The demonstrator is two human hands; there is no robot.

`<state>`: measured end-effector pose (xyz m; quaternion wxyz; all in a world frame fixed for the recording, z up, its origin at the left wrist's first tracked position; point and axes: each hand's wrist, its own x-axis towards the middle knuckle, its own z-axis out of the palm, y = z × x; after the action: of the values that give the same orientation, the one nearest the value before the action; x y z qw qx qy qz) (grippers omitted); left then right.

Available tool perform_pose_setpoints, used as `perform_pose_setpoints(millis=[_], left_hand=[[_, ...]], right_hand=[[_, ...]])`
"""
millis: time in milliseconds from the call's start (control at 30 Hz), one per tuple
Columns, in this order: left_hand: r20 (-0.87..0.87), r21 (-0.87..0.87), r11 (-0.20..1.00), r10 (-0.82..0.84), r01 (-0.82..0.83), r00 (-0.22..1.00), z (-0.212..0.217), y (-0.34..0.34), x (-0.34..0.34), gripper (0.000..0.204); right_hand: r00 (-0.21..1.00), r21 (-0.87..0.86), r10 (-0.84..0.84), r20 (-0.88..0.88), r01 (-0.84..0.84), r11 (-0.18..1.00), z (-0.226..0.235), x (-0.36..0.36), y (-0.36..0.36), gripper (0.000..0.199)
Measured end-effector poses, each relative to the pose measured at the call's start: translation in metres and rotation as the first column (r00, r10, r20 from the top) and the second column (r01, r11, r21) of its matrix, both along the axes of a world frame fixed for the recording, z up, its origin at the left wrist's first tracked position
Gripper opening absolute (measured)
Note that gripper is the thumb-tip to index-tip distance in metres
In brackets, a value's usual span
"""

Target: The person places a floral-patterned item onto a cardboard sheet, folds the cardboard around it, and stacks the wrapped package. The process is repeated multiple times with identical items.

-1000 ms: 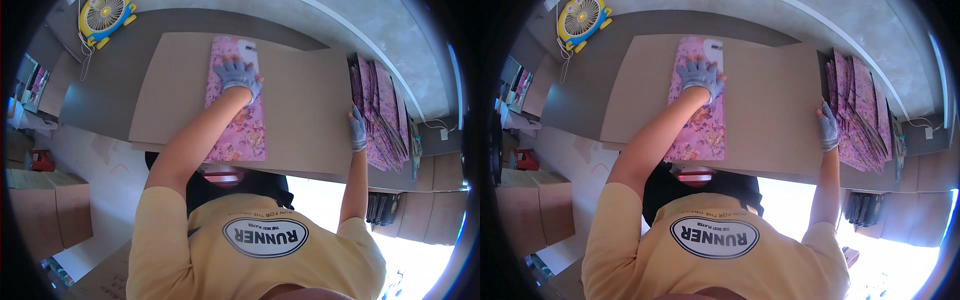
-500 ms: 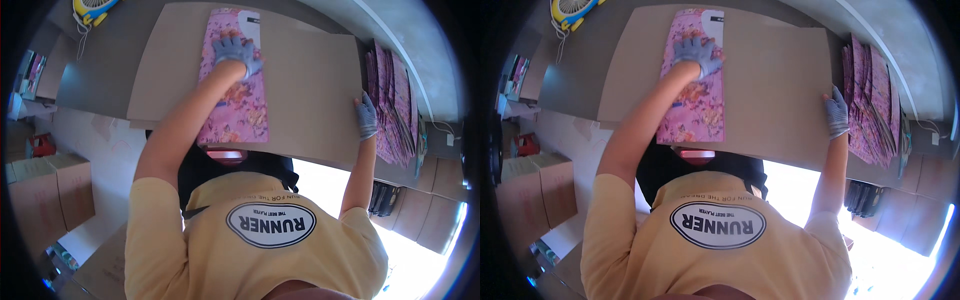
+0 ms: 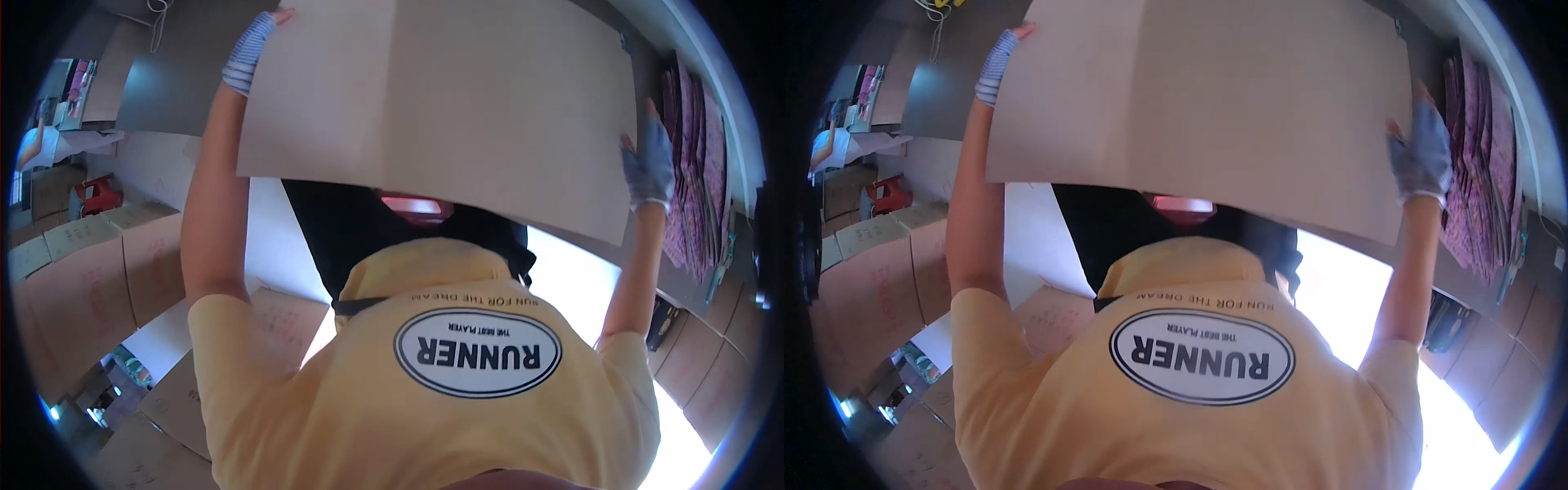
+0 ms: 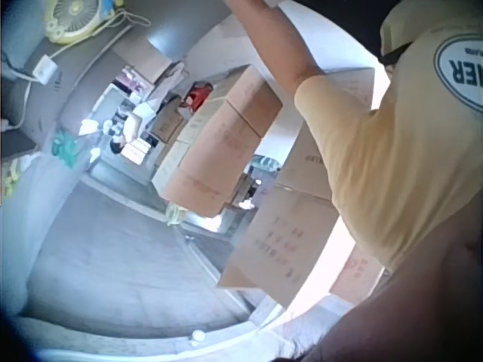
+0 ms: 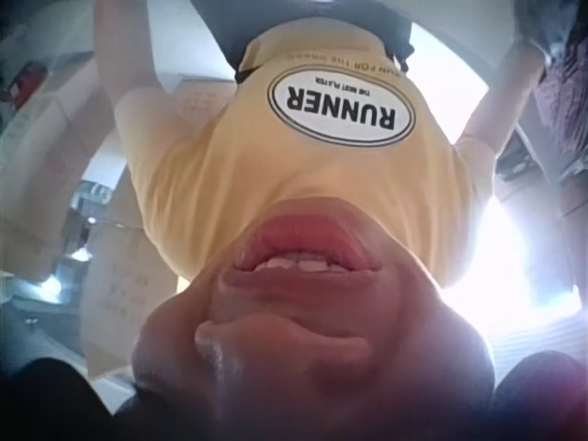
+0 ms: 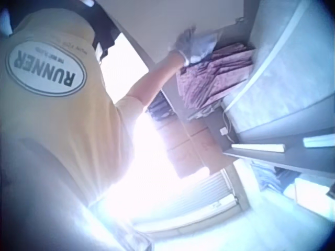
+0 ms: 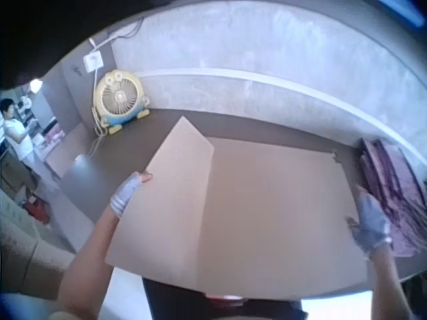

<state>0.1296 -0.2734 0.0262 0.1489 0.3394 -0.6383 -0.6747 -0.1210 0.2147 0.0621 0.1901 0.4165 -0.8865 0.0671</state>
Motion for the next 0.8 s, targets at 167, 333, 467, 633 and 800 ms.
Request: perform_pose_setpoints(millis=[167, 333, 467, 633, 800], left_hand=[[-0.218, -0.037, 0.999, -0.001, -0.007, 0.976, -0.078, -0.069, 0.008, 0.038], [-0.126, -0.014, 0.999, -0.03, 0.029, 0.992, -0.082, -0.066, 0.001, 0.039], [-0.197, 0.051, 0.998, 0.042, -0.033, 0.979, -0.082, -0.051, -0.004, 0.033], [-0.212, 0.031, 0.999, 0.032, -0.026, 0.977, 0.001, 0.04, -0.025, 0.036], [-0.269, 0.152, 0.975, -0.117, 0.163, 0.956, 0.039, 0.079, -0.044, 0.034]], right_hand=[[0.479, -0.209, 0.779, 0.404, -0.781, 0.588, -0.025, 0.127, -0.152, 0.043], [0.501, -0.309, 0.829, 0.25, -0.77, 0.559, -0.064, 0.151, -0.19, 0.024], [0.532, -0.3, 0.821, 0.209, -0.764, 0.571, -0.066, 0.158, -0.189, 0.024], [0.55, -0.205, 0.779, 0.3, -0.76, 0.616, -0.062, 0.157, -0.188, 0.031], [0.541, -0.276, 0.794, 0.279, -0.746, 0.606, -0.063, 0.155, -0.191, 0.029]])
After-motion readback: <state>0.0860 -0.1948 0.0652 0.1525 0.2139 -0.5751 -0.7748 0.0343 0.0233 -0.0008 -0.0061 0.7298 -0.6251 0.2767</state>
